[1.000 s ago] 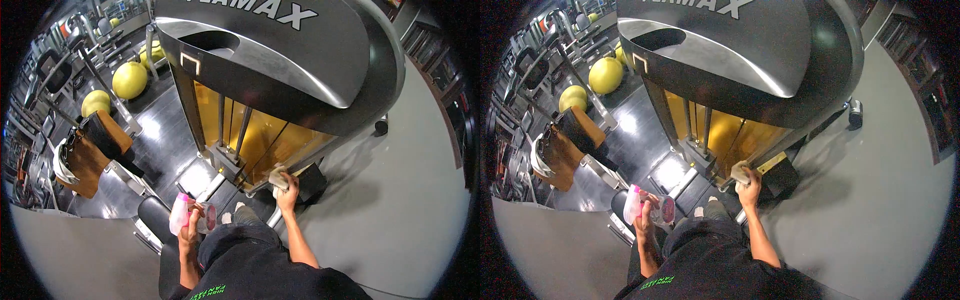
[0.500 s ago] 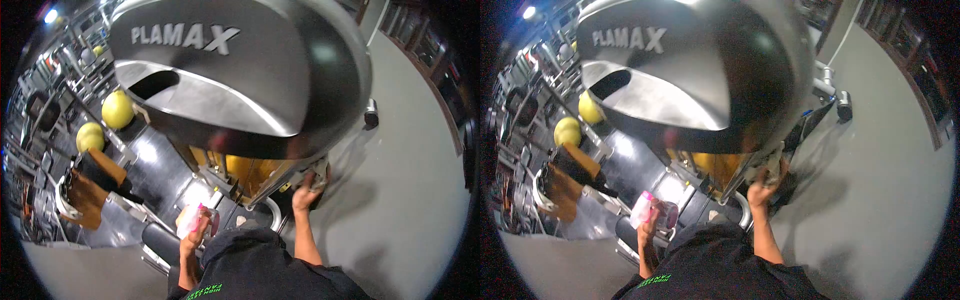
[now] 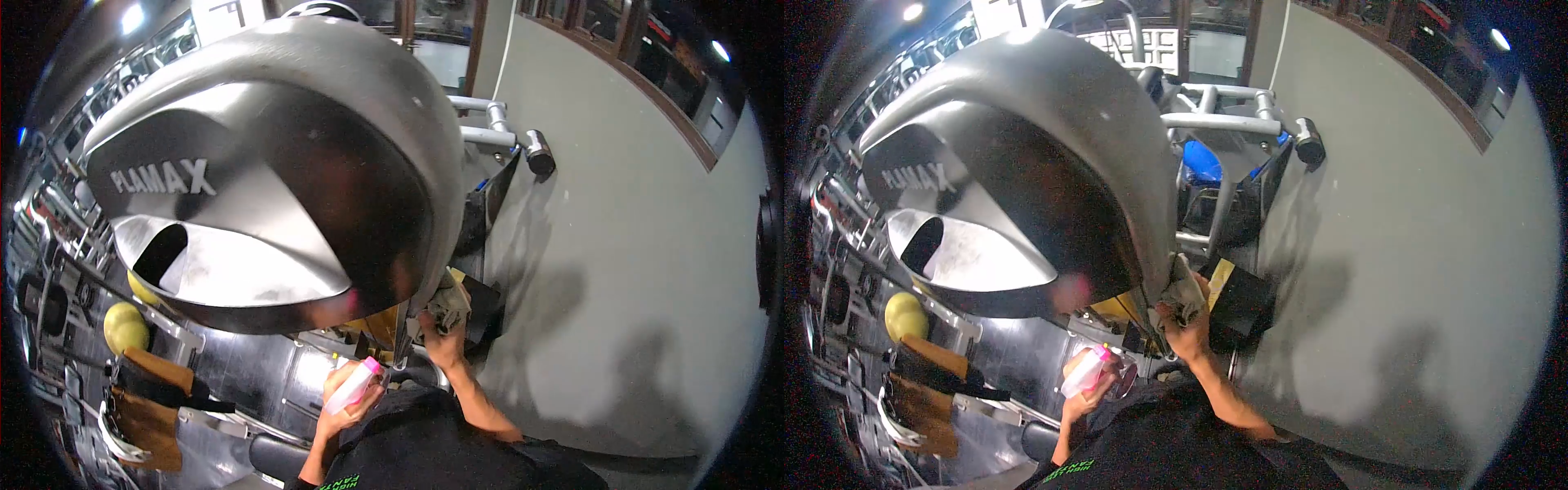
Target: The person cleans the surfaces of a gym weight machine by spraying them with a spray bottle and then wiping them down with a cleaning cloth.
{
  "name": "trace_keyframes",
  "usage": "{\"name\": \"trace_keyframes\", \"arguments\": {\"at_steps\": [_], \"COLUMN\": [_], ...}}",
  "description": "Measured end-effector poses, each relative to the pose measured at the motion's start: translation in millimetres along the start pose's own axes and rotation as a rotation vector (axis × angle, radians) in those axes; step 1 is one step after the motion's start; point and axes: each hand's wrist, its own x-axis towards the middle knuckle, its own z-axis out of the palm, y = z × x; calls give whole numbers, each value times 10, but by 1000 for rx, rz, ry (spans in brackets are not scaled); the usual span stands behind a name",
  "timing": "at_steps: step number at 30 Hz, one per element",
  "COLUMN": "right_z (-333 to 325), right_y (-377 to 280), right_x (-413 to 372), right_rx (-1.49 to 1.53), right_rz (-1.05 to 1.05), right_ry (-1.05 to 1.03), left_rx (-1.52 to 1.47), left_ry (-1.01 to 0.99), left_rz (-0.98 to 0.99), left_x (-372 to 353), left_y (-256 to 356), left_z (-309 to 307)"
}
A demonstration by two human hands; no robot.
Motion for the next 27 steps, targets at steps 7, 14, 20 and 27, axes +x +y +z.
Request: {"name": "trace_keyframes", "arguments": {"at_steps": [7, 14, 20, 27], "right_z": [5, 26, 235, 794], "right_y": [-146, -225, -94, -132], "right_x": [76, 81, -168, -349], "right_rx": [70, 11, 31, -229], "right_rz": [60, 17, 113, 152], "right_ry": [0, 14, 180, 729], "left_rx": [-50, -138, -171, -236], "left_ry": [-141, -349, -754, -1029], "left_rz": [18, -26, -350, -173], "left_x": [255, 377, 519, 619], "left_y": [-49, -479, -664, -957], "left_z": [14, -139, -547, -1158]}}
